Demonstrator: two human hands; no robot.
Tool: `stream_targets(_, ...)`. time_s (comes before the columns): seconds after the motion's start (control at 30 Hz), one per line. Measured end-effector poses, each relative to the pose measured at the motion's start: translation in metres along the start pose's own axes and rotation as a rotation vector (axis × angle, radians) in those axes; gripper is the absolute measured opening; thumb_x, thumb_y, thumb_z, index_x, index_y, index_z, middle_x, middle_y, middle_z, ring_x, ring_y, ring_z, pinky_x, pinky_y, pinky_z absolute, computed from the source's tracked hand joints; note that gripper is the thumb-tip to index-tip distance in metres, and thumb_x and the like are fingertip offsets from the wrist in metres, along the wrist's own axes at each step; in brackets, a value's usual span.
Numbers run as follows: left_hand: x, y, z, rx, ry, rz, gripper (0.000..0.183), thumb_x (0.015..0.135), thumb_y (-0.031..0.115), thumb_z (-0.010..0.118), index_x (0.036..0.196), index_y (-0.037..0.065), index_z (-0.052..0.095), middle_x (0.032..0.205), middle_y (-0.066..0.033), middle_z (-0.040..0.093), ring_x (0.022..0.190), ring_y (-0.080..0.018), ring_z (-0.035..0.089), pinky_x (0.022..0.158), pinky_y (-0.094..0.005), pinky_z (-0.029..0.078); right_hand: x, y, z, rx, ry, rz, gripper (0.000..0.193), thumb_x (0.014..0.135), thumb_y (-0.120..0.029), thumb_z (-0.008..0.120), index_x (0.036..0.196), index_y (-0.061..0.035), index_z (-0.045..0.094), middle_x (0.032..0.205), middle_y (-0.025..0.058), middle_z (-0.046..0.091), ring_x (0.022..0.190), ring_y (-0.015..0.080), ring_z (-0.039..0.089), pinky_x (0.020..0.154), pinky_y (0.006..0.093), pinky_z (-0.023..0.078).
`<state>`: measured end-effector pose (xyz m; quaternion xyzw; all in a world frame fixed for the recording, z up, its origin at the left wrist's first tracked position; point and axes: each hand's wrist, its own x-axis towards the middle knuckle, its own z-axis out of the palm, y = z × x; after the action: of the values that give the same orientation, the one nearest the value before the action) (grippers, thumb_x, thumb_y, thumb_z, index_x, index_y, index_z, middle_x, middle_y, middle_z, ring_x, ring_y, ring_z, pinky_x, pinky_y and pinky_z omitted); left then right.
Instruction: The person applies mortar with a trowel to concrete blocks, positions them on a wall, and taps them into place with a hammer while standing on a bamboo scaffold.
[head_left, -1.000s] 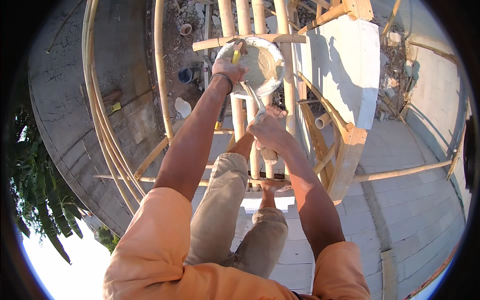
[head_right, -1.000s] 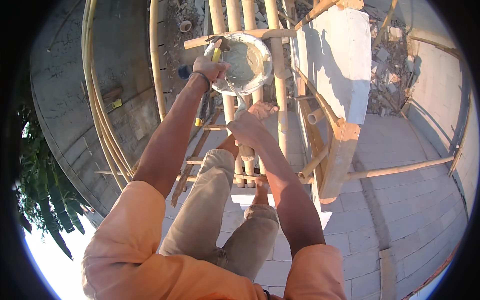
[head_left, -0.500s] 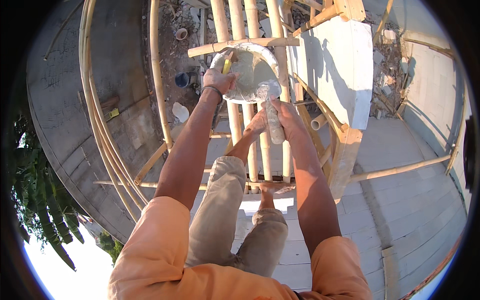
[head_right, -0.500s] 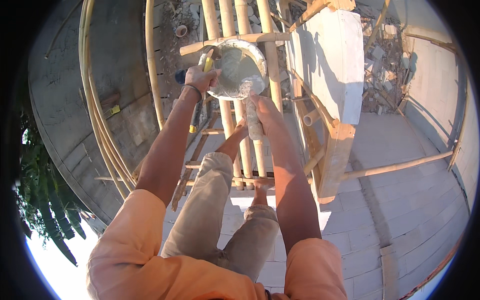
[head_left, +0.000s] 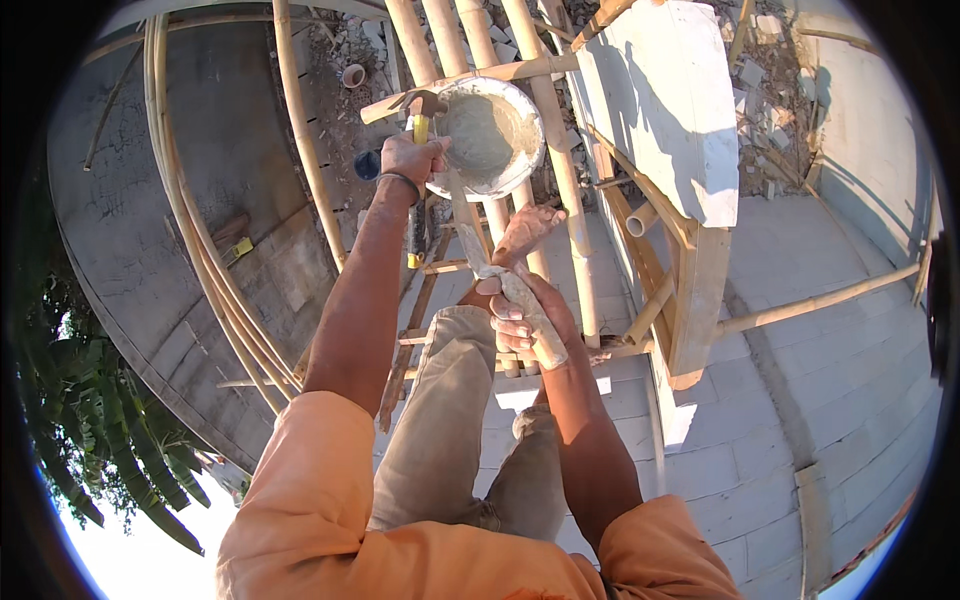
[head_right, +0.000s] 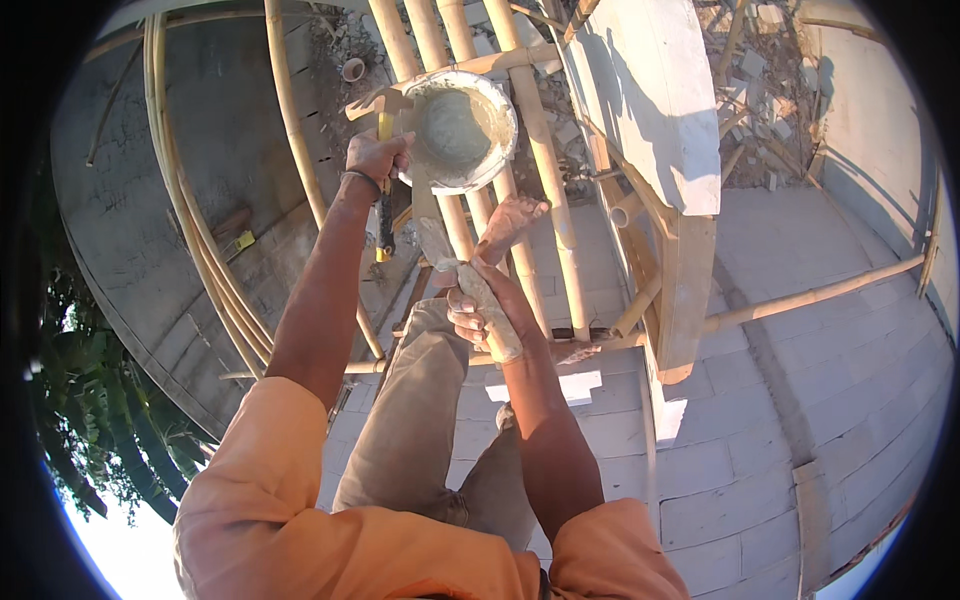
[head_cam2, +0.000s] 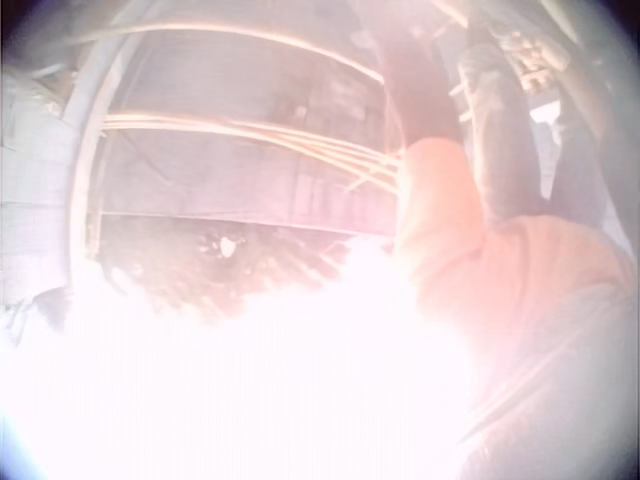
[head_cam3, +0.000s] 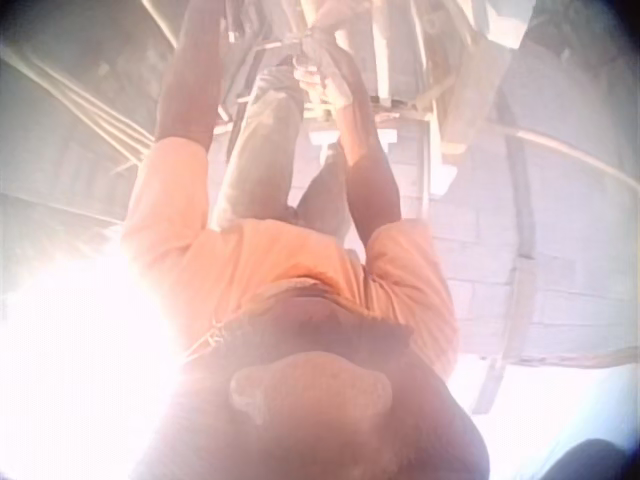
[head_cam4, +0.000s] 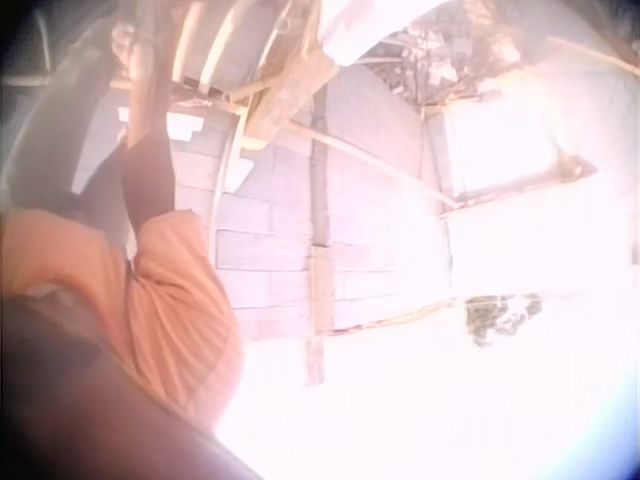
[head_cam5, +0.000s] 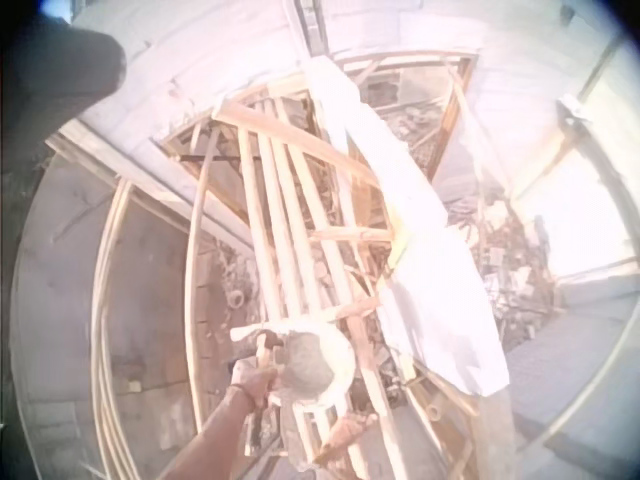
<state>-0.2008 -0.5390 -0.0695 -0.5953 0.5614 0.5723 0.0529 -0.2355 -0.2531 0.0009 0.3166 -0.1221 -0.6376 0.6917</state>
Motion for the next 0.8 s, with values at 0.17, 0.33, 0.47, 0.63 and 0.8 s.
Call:
stream_targets(0.17,-0.002,0.003,-0.011,0.14,0.015,0.007,0.02,0.08,0.019,0.078,0.078,0.004,0.065,0.059,-0.0029,0.06,0.045,-0.0089,0.054,0.04,-0.0256,0.041,-0.046,0.039,0.078,-0.492,0.474,-0.044,0.048,0.099,-0.038,0.048,0.117,0.006,0.056,0.074,0.0046,0.054,0.059,0.0133,0.057,0.048,0.0276,0.05)
stream_targets(0.33,-0.009,0.006,0.05,0.233,-0.09,0.06,0.018,0.082,0.019,0.071,0.08,0.003,0.065,0.056,-0.0062,0.059,0.039,-0.0109,0.048,0.037,-0.0278,0.037,-0.17,0.045,0.02,-0.868,1.052,-0.197,0.029,0.093,-0.034,0.056,0.099,-0.0057,0.059,0.076,0.0025,0.052,0.071,0.0131,0.06,0.058,0.0301,0.05)
stream_targets(0.47,0.021,-0.002,-0.025,0.313,0.177,0.101,0.037,0.086,0.033,0.072,0.101,0.001,0.063,0.064,-0.0042,0.056,0.041,-0.0102,0.045,0.033,-0.0247,0.033,-0.261,0.079,-0.026,-0.971,1.316,-0.42,0.034,0.091,-0.032,0.053,0.097,0.0003,0.058,0.072,0.0099,0.061,0.065,0.0176,0.062,0.059,0.0328,0.049)
stream_targets(0.63,-0.06,0.008,0.041,0.501,0.164,0.236,0.042,0.088,0.026,0.068,0.122,0.003,0.056,0.057,-0.0041,0.052,0.04,-0.0123,0.047,0.033,-0.0251,0.031,-0.42,0.177,-0.139,-0.482,1.66,-0.606,0.035,0.09,-0.031,0.058,0.1,0.0023,0.059,0.077,0.013,0.062,0.063,0.0194,0.062,0.058,0.0385,0.051)
stream_targets(0.8,-0.245,0.042,0.143,1.05,-0.218,0.373,0.044,0.09,0.03,0.066,0.118,-0.004,0.058,0.054,-0.0052,0.049,0.038,-0.0162,0.047,0.034,-0.0329,0.038,-0.447,0.201,-0.26,0.231,1.299,-1.328,0.032,0.092,-0.031,0.061,0.095,0.0007,0.058,0.076,0.0067,0.059,0.054,0.016,0.057,0.052,0.0318,0.052)
